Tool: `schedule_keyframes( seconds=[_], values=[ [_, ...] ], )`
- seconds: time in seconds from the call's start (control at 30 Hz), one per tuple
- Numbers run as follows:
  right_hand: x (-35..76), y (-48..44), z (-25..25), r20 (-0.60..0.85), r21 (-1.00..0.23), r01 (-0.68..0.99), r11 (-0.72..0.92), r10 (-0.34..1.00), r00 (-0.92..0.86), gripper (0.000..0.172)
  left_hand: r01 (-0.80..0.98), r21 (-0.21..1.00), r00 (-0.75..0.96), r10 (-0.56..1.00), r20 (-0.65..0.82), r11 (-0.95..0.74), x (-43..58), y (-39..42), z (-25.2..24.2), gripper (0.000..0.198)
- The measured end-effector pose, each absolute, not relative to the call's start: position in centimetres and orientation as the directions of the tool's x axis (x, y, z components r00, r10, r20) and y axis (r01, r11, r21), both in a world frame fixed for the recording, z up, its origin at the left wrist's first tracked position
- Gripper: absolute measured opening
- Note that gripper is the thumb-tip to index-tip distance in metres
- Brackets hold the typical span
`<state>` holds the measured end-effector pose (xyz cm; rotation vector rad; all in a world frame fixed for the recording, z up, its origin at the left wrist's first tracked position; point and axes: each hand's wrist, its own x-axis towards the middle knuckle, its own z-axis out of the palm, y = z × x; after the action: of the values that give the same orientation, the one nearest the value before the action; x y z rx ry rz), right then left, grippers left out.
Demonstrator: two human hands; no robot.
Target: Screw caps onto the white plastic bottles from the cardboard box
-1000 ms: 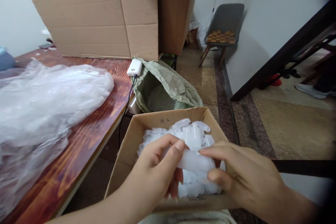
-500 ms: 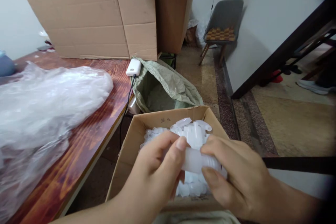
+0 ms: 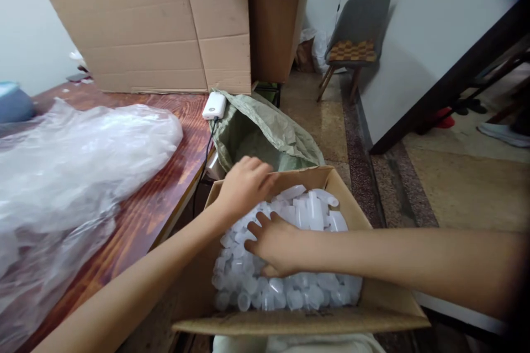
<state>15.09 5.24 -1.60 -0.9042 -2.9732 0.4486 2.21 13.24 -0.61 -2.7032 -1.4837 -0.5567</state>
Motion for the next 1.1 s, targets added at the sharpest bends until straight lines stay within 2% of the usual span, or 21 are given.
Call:
schedule_keyframes(
  seconds=[0.07,0.13,0.27,0.37,0.47,0.53,0.6,0.67,0.73,0.8,0.87,0.9,1.0,1.1],
  values=[
    [15.1,4.8,-2.1,-0.098,-0.282,0.546,0.788,0.543,-0.834,0.043,0.743,0.170,0.617,0.761,0.199,-0.647,3.4,11.8,-1.3,0.021],
    [15.4,4.4,-2.3,-0.118,-0.309,0.546,0.779,0.538,-0.834,0.034,0.706,0.193,0.674,0.730,0.114,-0.682,4.5,11.0,-1.9,0.018],
    [16.6,4.0,-1.4,-0.133,-0.411,0.524,0.746,0.519,-0.844,0.020,0.732,0.212,0.661,0.751,0.007,-0.647,6.8,11.2,-2.5,0.019],
    [17.8,3.8,0.4,-0.140,-0.519,0.537,0.665,0.554,-0.821,0.020,0.771,0.203,0.623,0.781,-0.042,-0.604,8.1,11.5,-2.3,0.016],
    [19.2,4.1,2.2,-0.132,-0.638,0.538,0.551,0.610,-0.782,0.027,0.796,0.217,0.594,0.798,-0.098,-0.566,8.5,11.6,-1.8,0.019],
    [20.2,4.5,2.9,-0.188,-0.807,0.505,0.305,0.678,-0.710,0.030,0.804,0.247,0.579,0.806,-0.123,-0.541,8.0,11.7,-1.3,0.018],
    [21.0,4.9,3.1,-0.307,-0.942,0.301,-0.145,0.734,-0.606,0.029,0.808,0.292,0.561,0.821,-0.111,-0.512,6.8,11.5,-0.5,0.014],
    [21.5,5.2,3.0,-0.418,-0.857,-0.033,-0.514,0.731,-0.539,0.024,0.812,0.334,0.527,0.847,-0.066,-0.479,5.3,10.9,0.6,0.013],
    [21.7,5.3,2.8,-0.463,-0.738,-0.228,-0.635,0.723,-0.513,0.018,0.810,0.416,0.456,0.890,-0.004,-0.413,3.7,9.8,1.8,0.018],
    [21.8,5.5,2.7,-0.488,-0.699,-0.273,-0.661,0.721,-0.492,0.018,0.741,0.612,0.345,0.939,0.009,-0.278,2.5,8.4,2.8,0.024],
    [21.8,5.5,2.7,-0.491,-0.735,-0.250,-0.631,0.748,-0.447,0.016,0.553,0.827,0.244,0.969,-0.044,-0.102,1.8,7.0,3.6,0.025],
    [21.8,5.5,2.7,-0.481,-0.764,-0.229,-0.603,0.769,-0.421,0.016,0.440,0.898,0.211,0.975,-0.074,-0.027,1.7,6.2,3.9,0.023],
    [21.8,5.2,2.9,-0.436,-0.842,-0.158,-0.515,0.824,-0.361,0.018,0.207,0.976,0.156,0.983,-0.097,0.063,1.7,4.4,4.2,0.018],
    [21.9,4.9,3.0,-0.393,-0.895,-0.054,-0.442,0.841,-0.372,0.025,0.115,0.991,0.126,0.989,-0.078,0.064,1.9,3.3,4.4,0.016]
  ],
)
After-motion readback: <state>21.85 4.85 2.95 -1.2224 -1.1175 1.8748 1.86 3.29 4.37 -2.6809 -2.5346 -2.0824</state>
